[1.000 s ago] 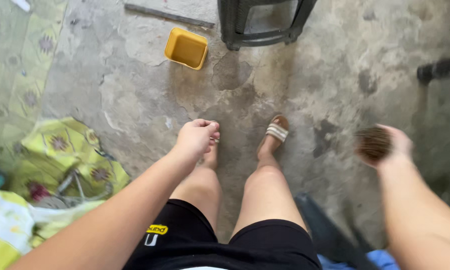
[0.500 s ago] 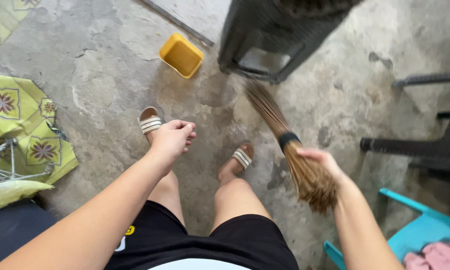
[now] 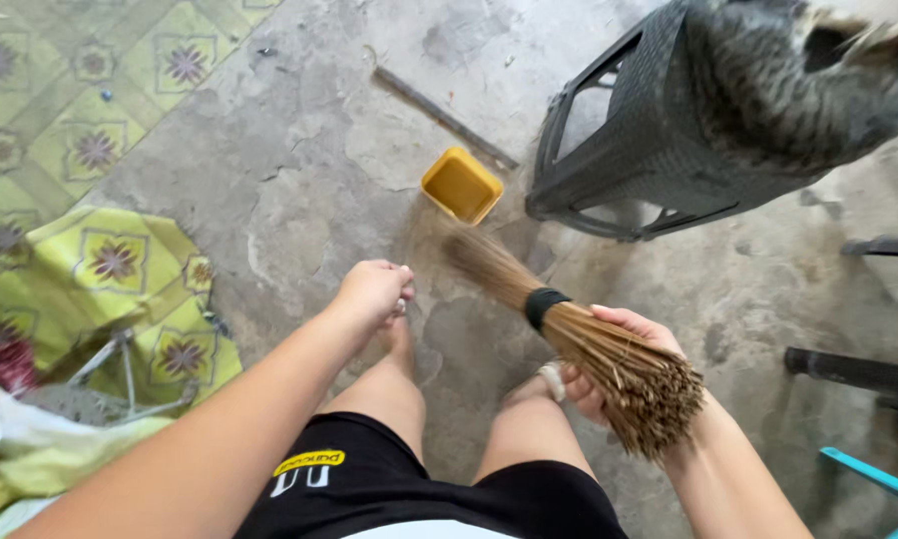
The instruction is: The person sweeps a concrete and tiled floor using a traditional straw broom and a dustpan. They move around furniture and a cat, sweeping debris into a pile and collecting it with the dustpan.
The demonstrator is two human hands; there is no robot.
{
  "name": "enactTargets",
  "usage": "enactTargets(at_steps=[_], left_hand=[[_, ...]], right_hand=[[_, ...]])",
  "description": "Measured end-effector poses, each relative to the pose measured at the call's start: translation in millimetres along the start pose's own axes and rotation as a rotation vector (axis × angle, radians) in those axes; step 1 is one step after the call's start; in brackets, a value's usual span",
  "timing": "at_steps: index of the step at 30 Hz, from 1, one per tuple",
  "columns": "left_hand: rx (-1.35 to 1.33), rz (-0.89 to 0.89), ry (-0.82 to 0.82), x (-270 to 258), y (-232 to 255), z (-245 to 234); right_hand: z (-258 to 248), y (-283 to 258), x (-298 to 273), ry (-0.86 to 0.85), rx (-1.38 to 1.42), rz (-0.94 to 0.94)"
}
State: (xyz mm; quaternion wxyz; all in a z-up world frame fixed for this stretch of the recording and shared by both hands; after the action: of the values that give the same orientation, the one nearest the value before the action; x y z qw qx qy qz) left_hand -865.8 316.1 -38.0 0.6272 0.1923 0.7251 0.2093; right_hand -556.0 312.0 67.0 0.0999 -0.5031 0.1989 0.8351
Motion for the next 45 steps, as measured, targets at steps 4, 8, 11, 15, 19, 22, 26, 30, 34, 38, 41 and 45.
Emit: enactTargets(at_steps=[4,8,11,15,19,22,26,30,34,38,41,45], left_hand=[[0.022,-0.349,-0.149,-22.2,46.9,-0.1],[-0.485,-0.186,0.022,-20.6,83.8,4.4],[-0.639,-0.199,0.108,21.5,99.4,-44.8],[-0.523,-0.157,0.361,79.7,114.5,-96.3],[-0.476,0.075,0.592,109.9,111.3,-102.9],[-0.397,0.105,0.788,138.3,112.6,-95.4],[-0.508,0.107,0.821,200.4,118.1,-92.9],[-0.529,0.238,0.893,269.3,101.7,-85.1],[-0.525,0.204,0.897,324.1,78.0,-79.9],[-0.469,0.241,0.889,360.2,66.3,-77.5],[-0.404,0.248,0.875,374.6,63.5,-79.7],[-0.623,0.149,0.805,388.0,66.6,-80.3]], right_hand=[[70.1,14.7,5.3,0.037,-0.307,0.056],[150.6,12.1,68.6,-0.013,-0.525,-0.095],[185.3,-20.1,120.7,-0.132,-0.617,-0.16],[187.0,-117.8,202.3,0.121,-0.744,-0.322],[133.6,-214.3,296.2,0.475,-0.638,-0.412],[85.2,-275.5,366.3,0.601,-0.831,-0.364],[33.8,-346.1,459.5,0.808,-0.98,-0.386],[-6.1,-416.1,554.2,0.922,-1.703,-0.725],[-40.9,-468.3,631.5,1.015,-1.48,-0.665],[-40.7,-509.5,676.6,1.087,-1.739,-0.619],[-35.6,-517.4,687.6,1.151,-1.795,-0.719],[-34.9,-519.2,687.3,1.194,-1.66,-0.709]])
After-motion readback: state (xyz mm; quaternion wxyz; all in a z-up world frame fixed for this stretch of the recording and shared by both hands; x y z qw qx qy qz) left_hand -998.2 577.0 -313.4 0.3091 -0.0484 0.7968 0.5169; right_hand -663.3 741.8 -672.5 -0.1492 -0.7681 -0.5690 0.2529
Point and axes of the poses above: each hand's wrist, its own x-axis towards the middle knuckle, its own z-axis out of the palm, y = z × x, the point moved 2 cm from there along x, towards the middle knuckle, and after that the axes turned 5 degrees about z, right-handed, at the moved point
